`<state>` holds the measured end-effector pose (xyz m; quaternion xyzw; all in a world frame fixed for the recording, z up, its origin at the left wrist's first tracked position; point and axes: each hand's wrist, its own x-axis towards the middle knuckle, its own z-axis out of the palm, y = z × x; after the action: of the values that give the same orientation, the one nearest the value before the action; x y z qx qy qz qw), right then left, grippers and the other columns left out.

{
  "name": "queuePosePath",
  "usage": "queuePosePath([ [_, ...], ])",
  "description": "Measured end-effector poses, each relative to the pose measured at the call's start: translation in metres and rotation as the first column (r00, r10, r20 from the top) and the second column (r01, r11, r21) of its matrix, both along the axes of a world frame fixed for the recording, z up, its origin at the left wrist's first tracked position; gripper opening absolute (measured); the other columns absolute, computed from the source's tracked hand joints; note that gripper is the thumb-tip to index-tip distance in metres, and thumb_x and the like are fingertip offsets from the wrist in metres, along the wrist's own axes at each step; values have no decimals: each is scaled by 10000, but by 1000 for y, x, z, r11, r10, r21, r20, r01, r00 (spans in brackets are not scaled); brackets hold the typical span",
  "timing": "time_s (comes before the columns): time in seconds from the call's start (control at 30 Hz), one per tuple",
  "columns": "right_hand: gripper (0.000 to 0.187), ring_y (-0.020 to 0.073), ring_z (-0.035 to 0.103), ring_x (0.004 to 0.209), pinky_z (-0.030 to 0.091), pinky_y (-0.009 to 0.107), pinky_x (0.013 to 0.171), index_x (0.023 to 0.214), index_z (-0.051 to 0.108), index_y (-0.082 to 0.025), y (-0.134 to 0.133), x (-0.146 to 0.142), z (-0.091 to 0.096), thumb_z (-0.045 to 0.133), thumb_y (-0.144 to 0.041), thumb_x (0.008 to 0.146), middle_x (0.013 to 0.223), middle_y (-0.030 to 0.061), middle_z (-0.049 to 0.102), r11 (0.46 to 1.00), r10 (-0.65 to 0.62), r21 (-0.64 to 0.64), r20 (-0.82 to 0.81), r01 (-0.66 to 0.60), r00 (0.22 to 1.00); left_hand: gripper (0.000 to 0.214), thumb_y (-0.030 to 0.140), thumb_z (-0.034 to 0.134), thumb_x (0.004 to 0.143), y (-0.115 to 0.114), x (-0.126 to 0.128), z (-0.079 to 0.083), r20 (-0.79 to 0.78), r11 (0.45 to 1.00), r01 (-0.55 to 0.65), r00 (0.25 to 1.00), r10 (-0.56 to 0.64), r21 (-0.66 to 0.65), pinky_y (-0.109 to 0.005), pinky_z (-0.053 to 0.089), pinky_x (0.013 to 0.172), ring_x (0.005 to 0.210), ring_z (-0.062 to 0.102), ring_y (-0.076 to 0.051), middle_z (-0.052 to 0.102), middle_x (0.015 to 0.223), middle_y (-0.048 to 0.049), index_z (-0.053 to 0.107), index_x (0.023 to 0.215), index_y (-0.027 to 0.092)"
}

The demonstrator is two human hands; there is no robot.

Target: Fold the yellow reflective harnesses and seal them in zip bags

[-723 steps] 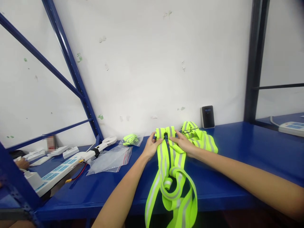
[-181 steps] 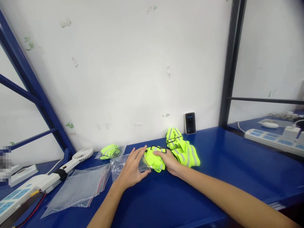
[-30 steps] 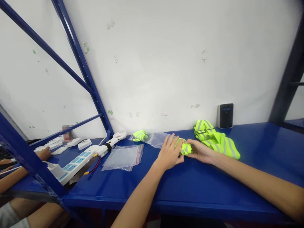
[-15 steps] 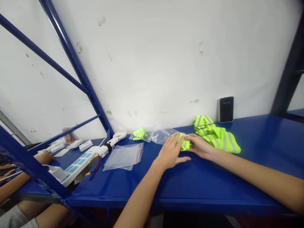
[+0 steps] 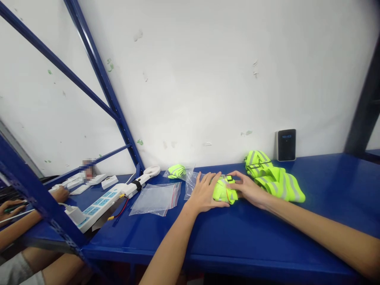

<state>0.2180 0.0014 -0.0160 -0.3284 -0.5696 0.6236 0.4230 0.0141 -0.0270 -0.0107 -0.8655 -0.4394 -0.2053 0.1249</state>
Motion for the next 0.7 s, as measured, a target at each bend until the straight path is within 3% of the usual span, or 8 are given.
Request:
queuePosePath([
  [0.1, 490, 189, 671, 710, 542, 317, 612, 1072, 457, -256, -1, -3, 1, 758, -344, 696, 873, -1, 663, 1000, -4, 11, -9, 4, 1000, 1043, 820, 488, 664, 3, 0, -2, 6, 1000, -4, 1000, 4, 30, -576, 85, 1152, 1352, 360, -301, 455, 1403, -149, 247, 1471, 205],
  [0.3, 579, 160, 638, 663, 519, 291, 579, 1074, 395, -262, -3, -8, 4, 773, -400, 658, 930, -3, 639, 996, -36, 78, 11, 35, 999, 962, 786, 452, 727, 3, 10, -1, -62, 989, -24, 997, 33, 143, -575, 63, 1153, 1421, 236, -315, 381, 1463, -167, 288, 1458, 182],
  [0.43, 619, 251, 667, 906, 555, 360, 730, 1146, 414, -247, -1, -12, 2, 757, -457, 675, 1073, 77, 657, 978, -81, 192, 2, 79, 997, 884, 717, 432, 803, 0, 12, -2, -67, 978, -52, 996, 67, 201, -572, 73, 1153, 1429, 226, -293, 383, 1466, -169, 254, 1472, 166],
  [0.57, 745, 315, 577, 1164, 535, 407, 883, 1308, 424, -217, 3, -11, 3, 761, -444, 684, 1207, 129, 636, 975, -28, 223, 12, 25, 1000, 886, 705, 424, 818, -2, 14, -3, -44, 969, -64, 996, 77, 239, -571, 65, 1154, 1437, 211, -288, 374, 1473, -183, 238, 1477, 144],
  [0.7, 832, 313, 598, 1133, 546, 399, 864, 1399, 374, -219, 4, -8, 5, 771, -392, 689, 1238, 137, 624, 980, -41, 194, 45, 32, 998, 895, 716, 448, 798, -2, 17, -3, -3, 973, -64, 998, 66, 221, -578, 66, 1150, 1422, 246, -297, 385, 1464, -188, 268, 1464, 146],
])
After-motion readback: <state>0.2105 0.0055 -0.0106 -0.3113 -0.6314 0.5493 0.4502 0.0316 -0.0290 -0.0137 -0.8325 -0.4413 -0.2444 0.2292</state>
